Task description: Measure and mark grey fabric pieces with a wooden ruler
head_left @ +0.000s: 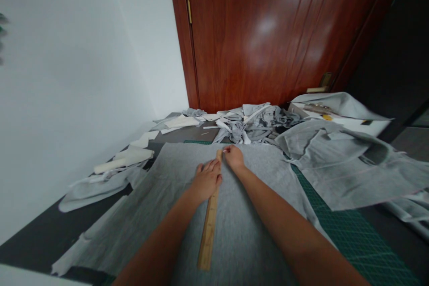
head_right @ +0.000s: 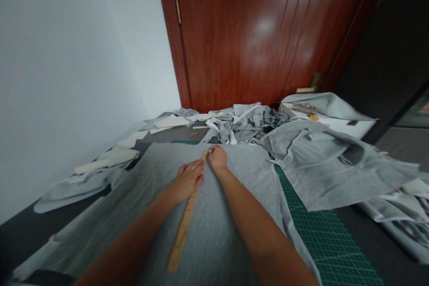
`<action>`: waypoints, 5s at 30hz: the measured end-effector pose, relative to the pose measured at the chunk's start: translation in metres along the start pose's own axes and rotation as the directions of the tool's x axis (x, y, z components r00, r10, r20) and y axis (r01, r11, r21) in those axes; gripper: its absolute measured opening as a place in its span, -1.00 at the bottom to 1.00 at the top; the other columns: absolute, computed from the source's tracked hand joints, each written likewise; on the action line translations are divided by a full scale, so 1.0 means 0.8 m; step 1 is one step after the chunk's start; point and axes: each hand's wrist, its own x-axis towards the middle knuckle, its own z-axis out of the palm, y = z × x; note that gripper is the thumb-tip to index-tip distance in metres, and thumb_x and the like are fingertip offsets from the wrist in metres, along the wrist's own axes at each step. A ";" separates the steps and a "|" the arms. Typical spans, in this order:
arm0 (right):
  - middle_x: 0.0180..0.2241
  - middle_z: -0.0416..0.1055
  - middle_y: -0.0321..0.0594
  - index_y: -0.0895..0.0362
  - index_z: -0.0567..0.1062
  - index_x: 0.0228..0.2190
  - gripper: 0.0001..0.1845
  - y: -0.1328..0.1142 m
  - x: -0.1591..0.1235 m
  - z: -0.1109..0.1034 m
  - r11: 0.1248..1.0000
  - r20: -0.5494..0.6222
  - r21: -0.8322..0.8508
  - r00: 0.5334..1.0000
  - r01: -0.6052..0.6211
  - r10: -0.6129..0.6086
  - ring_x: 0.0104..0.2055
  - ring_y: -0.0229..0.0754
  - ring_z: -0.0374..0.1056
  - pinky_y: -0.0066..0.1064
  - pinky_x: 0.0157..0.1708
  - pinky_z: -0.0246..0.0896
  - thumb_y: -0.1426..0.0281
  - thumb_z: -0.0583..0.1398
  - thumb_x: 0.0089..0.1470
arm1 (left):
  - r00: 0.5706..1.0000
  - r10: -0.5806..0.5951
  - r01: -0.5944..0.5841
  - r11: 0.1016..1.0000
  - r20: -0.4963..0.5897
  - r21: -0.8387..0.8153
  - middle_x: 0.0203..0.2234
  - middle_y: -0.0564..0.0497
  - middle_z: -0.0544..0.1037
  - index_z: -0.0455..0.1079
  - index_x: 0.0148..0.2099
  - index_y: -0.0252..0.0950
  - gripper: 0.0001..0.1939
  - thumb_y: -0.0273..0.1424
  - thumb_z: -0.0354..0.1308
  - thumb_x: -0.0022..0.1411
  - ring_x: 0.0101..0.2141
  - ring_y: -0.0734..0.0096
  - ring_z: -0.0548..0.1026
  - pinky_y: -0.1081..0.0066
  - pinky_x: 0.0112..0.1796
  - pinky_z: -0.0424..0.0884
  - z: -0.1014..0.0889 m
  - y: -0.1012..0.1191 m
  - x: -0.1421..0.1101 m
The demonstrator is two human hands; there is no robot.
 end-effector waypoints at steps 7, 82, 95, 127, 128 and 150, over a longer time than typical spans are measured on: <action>-0.25 0.53 -0.10 0.16 0.55 -0.28 -0.78 0.003 0.003 0.005 1.000 -0.015 -0.025 1.000 0.000 0.000 -0.18 -0.15 0.42 -0.45 -0.22 0.19 0.46 0.11 0.07 | 1.000 0.006 -0.006 1.000 -0.011 -0.002 0.22 -0.17 0.22 0.10 0.25 -0.36 -0.53 -0.46 -0.21 0.32 0.22 0.25 0.12 0.11 0.15 0.00 0.001 0.001 0.001; -0.39 0.52 -0.22 0.16 0.56 -0.38 -0.85 -0.029 -0.232 -0.085 0.960 0.429 0.237 0.870 0.150 -0.242 -0.35 -0.27 0.39 -0.51 -0.33 0.18 0.55 0.19 0.00 | 0.995 -0.094 0.093 0.995 0.037 0.043 0.20 -0.13 0.26 0.17 0.22 -0.25 -0.53 -0.53 -0.24 0.31 0.18 0.18 0.19 -0.09 0.12 0.03 -0.009 0.015 0.005; -0.40 0.52 -0.24 0.17 0.55 -0.42 -0.89 -0.012 -0.171 -0.081 0.920 0.402 0.381 0.880 0.091 -0.253 -0.35 -0.26 0.38 -0.49 -0.32 0.20 0.50 0.19 -0.02 | 0.998 -0.058 0.056 0.996 0.040 0.065 0.24 -0.13 0.19 0.10 0.26 -0.27 -0.52 -0.50 -0.22 0.32 0.22 0.24 0.12 0.05 0.12 0.07 -0.001 0.006 0.006; -0.18 0.52 -0.09 0.15 0.57 -0.26 -0.75 -0.010 0.002 -0.019 0.983 0.120 -0.172 0.992 0.067 -0.046 -0.12 -0.13 0.41 -0.43 -0.18 0.18 0.42 0.10 0.11 | 0.997 -0.073 0.075 0.996 0.038 -0.037 0.24 -0.14 0.20 0.09 0.27 -0.31 -0.54 -0.46 -0.25 0.35 0.23 0.26 0.11 0.04 0.17 -0.03 0.003 0.004 0.006; -0.18 0.52 -0.09 0.15 0.57 -0.26 -0.75 -0.011 0.001 -0.020 0.982 0.127 -0.174 0.991 0.069 -0.047 -0.12 -0.12 0.41 -0.43 -0.19 0.18 0.42 0.11 0.10 | 0.997 -0.074 0.075 0.997 0.039 -0.035 0.24 -0.14 0.20 0.09 0.27 -0.31 -0.54 -0.46 -0.25 0.35 0.23 0.25 0.11 0.03 0.17 -0.03 0.003 0.004 0.006; -0.26 0.55 -0.18 0.12 0.57 -0.31 -0.81 -0.018 -0.098 -0.051 0.983 0.273 -0.044 0.949 0.179 -0.160 -0.18 -0.18 0.43 -0.47 -0.22 0.17 0.45 0.15 0.07 | 0.998 -0.057 0.057 0.998 0.007 -0.009 0.22 -0.13 0.23 0.13 0.24 -0.27 -0.55 -0.47 -0.25 0.36 0.22 0.26 0.13 0.04 0.15 0.02 0.004 0.002 0.006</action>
